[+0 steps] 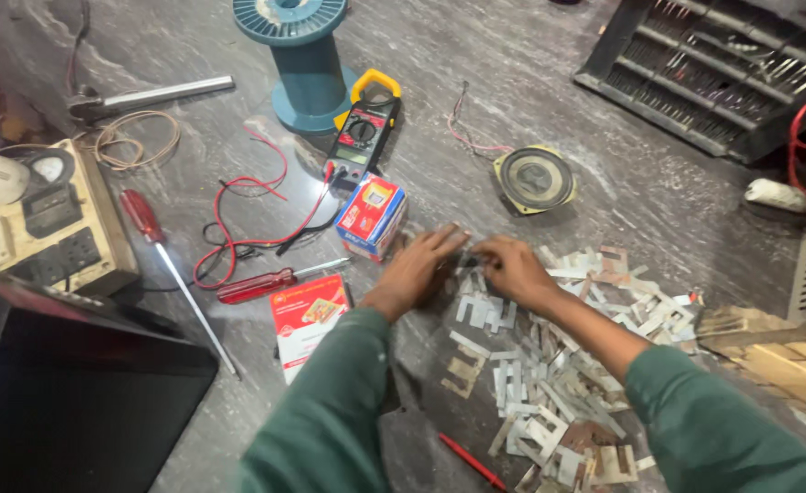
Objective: The person uses a screwdriver to tighten screws on the back panel of a black electronic device, then plugs a power cord into a socket and tests the device. Afterward, they open a small box and sort through white plastic pieces on the floor.
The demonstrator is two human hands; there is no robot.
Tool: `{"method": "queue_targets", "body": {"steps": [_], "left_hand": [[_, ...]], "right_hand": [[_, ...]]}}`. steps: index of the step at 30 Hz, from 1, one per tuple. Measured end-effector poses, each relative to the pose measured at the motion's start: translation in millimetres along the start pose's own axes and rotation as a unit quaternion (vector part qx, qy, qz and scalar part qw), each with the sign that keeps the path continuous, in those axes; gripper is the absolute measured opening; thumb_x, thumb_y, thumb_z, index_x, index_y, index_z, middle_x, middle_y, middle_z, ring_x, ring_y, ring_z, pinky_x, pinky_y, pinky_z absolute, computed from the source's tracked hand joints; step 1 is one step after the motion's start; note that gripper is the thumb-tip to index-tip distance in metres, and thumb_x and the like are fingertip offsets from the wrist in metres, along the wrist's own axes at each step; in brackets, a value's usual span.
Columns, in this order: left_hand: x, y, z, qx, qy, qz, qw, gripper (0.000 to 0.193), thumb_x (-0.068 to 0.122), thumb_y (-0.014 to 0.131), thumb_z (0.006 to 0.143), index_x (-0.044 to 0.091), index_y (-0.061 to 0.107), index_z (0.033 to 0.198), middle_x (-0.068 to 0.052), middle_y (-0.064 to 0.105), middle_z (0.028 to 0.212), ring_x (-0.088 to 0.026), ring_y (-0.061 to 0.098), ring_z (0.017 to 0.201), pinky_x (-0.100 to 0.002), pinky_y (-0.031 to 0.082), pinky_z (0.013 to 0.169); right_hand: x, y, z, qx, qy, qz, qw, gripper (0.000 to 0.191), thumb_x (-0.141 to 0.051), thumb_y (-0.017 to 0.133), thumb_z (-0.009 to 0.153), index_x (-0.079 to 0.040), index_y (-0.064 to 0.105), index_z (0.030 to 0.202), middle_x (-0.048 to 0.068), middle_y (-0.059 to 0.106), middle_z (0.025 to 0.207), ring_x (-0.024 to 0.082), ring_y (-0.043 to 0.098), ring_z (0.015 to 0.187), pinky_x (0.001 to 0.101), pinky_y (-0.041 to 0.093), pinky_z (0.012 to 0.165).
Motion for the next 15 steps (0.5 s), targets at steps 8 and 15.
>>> {"method": "queue_targets", "body": {"steps": [8,15], "left_hand": [[5.3,16.7,-12.7,0.034,-0.049,0.018,0.998,0.036,0.037,0.072,0.091,0.027,0.067,0.125,-0.007,0.057,0.125,-0.028,0.049,0.132,-0.075,0.012,0.116],[3.3,9.7,-23.6,0.065,-0.006,-0.014,0.998,0.054,0.046,0.072,0.088,0.017,0.062,0.133,-0.013,0.053,0.126,-0.034,0.041,0.131,-0.07,0.008,0.117]], "right_hand": [[-29.2,16.0,-36.2,-0.176,0.051,-0.126,0.975,0.05,-0.026,0.091,0.066,0.0,0.068,0.103,0.019,0.066,0.108,0.036,0.064,0.104,0.0446,0.052,0.088],[-41.3,14.2,-51.4,-0.231,0.01,-0.197,0.953,0.065,-0.026,0.084,0.068,-0.005,0.06,0.124,0.016,0.06,0.12,0.039,0.061,0.115,0.0455,0.051,0.096]]}}
Point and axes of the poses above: each hand's wrist, its own z-axis towards the middle knuckle, its own y-axis out of the palm, x = y × z, the point moved 7 cm from there along z, towards the middle knuckle
